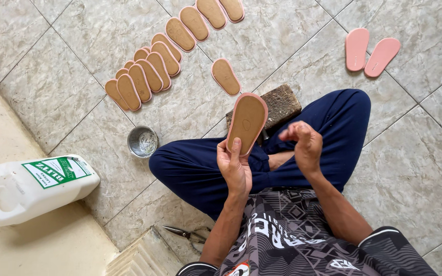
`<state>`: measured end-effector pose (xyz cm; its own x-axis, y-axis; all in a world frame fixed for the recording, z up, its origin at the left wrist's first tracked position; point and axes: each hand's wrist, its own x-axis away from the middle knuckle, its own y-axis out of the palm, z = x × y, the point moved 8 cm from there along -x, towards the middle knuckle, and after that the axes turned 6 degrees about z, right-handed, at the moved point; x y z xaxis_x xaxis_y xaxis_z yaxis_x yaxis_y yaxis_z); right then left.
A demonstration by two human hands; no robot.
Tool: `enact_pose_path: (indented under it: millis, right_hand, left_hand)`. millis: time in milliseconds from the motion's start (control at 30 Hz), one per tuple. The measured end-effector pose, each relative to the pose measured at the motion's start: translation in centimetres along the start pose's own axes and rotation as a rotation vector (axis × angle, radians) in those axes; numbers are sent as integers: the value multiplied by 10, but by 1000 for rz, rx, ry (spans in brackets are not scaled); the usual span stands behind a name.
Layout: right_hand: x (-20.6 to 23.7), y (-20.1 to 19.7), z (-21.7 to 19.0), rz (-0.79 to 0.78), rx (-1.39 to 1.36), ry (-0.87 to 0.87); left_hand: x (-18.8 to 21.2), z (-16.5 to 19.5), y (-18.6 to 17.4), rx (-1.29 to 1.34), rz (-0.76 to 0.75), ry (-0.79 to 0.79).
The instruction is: The person sits on the floor and uses a hammer to tap the edges of slipper soles onto pink insoles. They repeatedly pick up soles, align them, and hammer the perimeter to secure the layers, then inspect and set the finished units aside.
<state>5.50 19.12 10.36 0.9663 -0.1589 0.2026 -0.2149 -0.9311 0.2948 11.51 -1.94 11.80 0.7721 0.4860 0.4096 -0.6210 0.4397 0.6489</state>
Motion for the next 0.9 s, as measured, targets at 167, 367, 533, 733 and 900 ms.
enact_pose_path:
  millis: [167,367,533,733,900]
  right_hand:
    - [-5,-1,11,-83,160,65]
    - [-1,62,7,-274,837,-431]
    - [-40,93,46,-428,1159,-599]
    - [-76,40,73,-321,899,-362]
    - [-89,-46,92,-102,-29,38]
  left_hand:
    - [-8,-26,-3,141,-31,-172]
    - [-39,-22,-14,211,-70,-264]
    - [-73,1,-34,-302,-70,-101]
    - [-74,-1,-18,-338,-105,-86]
    - [-64,-38,13,-199,-237,-86]
